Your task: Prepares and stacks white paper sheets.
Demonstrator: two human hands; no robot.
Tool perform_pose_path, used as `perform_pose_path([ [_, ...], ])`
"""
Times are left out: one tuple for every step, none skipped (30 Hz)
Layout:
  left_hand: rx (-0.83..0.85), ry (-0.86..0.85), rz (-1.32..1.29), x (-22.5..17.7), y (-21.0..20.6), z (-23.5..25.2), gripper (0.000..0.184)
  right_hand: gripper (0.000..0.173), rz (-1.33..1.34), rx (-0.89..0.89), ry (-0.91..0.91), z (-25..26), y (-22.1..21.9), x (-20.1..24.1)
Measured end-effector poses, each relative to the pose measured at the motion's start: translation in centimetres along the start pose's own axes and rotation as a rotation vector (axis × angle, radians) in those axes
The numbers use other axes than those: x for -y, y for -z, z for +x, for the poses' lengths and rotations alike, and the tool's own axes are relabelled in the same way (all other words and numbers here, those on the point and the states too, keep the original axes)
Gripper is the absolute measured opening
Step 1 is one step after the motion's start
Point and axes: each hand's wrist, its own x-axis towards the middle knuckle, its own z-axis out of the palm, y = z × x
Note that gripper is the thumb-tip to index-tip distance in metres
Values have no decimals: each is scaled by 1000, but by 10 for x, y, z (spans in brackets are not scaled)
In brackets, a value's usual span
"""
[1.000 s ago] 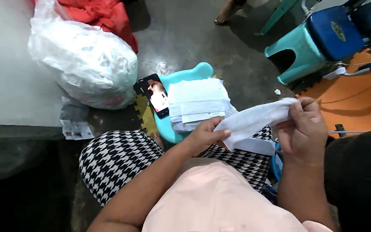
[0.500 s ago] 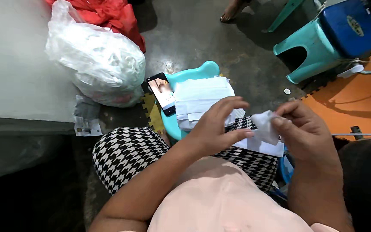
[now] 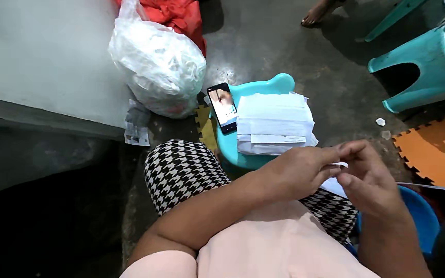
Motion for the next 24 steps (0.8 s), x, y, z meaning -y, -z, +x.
perform_pose_path([
  [-24,-17,16,-1,-1,-1,21,38,52,21,-19,-1,-4,-4],
  [-43,-33,41,-2,-1,-3,20,40,98,41,-37,-2,-7,-8],
  [-56,-45,70,-2,0,-4,19,41,134,67,-52,-3,-9,-10],
  [-68,-58,93,-2,0,-6,19,41,169,93,-60,-4,-12,-12],
  [-80,-74,106,-1,1,-8,18,40,191,125,-62,-5,-13,-14],
  [-94,-91,113,-1,3,-11,17,38,203,149,-69,-6,-15,-16],
  [-114,-109,116,0,4,-13,16,34,203,161,-85,-8,-17,-18],
  [-143,-125,120,1,6,-16,16,29,185,169,-103,-10,-18,-19],
  [-185,-143,127,3,9,-19,16,23,159,186,-118,-11,-18,-22],
  [-231,-154,127,6,13,-23,17,21,142,209,-125,-12,-18,-24],
  [-263,-155,116,9,18,-26,17,20,128,219,-138,-13,-19,-27],
  [-289,-151,98,13,24,-29,17,19,111,212,-154,-14,-20,-29],
  [-304,-137,80,17,32,-32,17,20,99,191,-169,-15,-21,-30],
  [-321,-118,69,21,39,-34,17,20,92,155,-184,-15,-23,-31],
  [-343,-95,76,25,45,-36,18,19,88,107,-200,-14,-25,-31],
  [-365,-76,96,29,50,-36,18,17,79,54,-209,-12,-27,-31],
  [-381,-66,118,33,56,-36,19,15,57,-4,-212,-10,-29,-30],
  [-392,-62,137,37,60,-35,19,15,34,-56,-208,-8,-31,-31],
  [-400,-61,163,41,64,-34,19,14,16,-97,-200,-6,-33,-32],
  [-403,-62,191,44,68,-32,19,14,-1,-124,-190,-5,-34,-34],
  [-402,-67,220,48,71,-30,19,13,-12,-137,-185,-3,-36,-37],
  [-393,-74,245,51,75,-27,19,13,-20,-145,-185,-2,-37,-39],
  [-381,-87,264,54,80,-25,19,14,-23,-143,-186,-1,-39,-42],
  [-362,-96,281,55,85,-22,18,14,-18,-135,-186,1,-41,-43],
])
